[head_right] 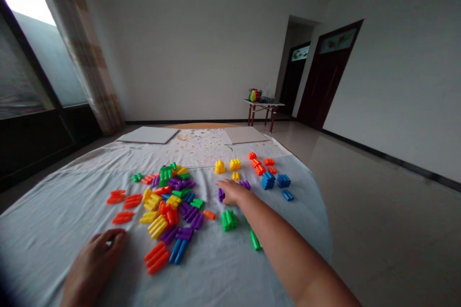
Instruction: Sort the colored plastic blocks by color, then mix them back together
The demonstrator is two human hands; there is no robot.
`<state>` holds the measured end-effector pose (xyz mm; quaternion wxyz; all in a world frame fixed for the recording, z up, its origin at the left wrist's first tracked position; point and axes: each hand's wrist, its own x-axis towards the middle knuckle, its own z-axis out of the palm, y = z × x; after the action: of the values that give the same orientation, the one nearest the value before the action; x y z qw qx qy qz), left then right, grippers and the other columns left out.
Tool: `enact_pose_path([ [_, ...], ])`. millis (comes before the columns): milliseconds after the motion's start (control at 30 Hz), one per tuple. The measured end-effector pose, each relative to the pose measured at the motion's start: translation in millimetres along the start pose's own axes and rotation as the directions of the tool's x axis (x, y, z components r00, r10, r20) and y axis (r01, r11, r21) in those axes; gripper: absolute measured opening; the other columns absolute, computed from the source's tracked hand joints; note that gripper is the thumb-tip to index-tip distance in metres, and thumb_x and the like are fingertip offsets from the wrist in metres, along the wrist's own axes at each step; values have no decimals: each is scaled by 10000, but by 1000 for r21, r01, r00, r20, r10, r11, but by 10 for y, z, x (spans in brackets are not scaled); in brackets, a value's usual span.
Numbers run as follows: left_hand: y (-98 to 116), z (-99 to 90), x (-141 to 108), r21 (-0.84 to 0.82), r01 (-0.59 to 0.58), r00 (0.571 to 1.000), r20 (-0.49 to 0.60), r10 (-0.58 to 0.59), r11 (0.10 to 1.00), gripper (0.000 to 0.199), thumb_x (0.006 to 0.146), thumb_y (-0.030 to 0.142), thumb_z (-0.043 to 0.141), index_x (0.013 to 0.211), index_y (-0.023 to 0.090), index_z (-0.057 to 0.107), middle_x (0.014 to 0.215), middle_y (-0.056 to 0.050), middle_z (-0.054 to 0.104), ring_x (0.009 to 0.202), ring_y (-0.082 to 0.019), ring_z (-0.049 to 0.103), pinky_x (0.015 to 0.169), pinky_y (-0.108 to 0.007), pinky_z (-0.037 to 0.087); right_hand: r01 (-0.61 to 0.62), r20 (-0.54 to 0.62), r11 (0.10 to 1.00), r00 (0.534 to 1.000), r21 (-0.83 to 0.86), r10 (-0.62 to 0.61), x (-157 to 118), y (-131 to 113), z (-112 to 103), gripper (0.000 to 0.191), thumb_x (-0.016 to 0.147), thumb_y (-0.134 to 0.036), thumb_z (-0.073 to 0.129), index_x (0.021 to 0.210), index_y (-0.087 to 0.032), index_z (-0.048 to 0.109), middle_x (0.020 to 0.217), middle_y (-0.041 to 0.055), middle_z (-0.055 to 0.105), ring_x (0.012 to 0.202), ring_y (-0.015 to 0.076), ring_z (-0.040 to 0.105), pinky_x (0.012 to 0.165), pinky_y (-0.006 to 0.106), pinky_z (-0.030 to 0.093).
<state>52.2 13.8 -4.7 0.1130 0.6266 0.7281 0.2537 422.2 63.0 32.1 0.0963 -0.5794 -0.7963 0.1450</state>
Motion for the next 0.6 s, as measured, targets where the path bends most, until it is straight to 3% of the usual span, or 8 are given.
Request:
enact_pose_path([
  [267, 10, -3, -11, -10, -2, 1000, -8, 2, 1000, 401, 770, 488, 374, 870, 229, 663, 931, -71, 635, 803, -218, 603, 710, -303, 446, -61, 21, 998, 998, -23, 62, 144, 67, 33, 664, 603, -49, 623, 1234, -239, 539, 1194, 72, 595, 1110, 264, 538, 952, 334, 419],
  [500, 10, -5, -6, -28, -5, 1000, -18, 5, 1000, 387, 762, 486, 397, 856, 230, 671, 917, -68, 643, 772, -214, 606, 693, -307, 450, -45, 15, 999, 999, 21, 45, 122, 25, -66, 740, 560, -75, 689, 1268, -186, 505, 1227, 100, 564, 1132, 269, 518, 970, 343, 401],
  [600, 19, -6, -1, -28, 21, 1000, 12, -20, 999, 396, 771, 487, 385, 882, 230, 664, 950, -74, 633, 789, -212, 605, 704, -312, 446, -17, -89, 996, 996, 88, 25, -36, 46, -188, 680, 629, -144, 684, 1277, -202, 485, 1248, 86, 541, 1138, 232, 506, 976, 326, 386],
])
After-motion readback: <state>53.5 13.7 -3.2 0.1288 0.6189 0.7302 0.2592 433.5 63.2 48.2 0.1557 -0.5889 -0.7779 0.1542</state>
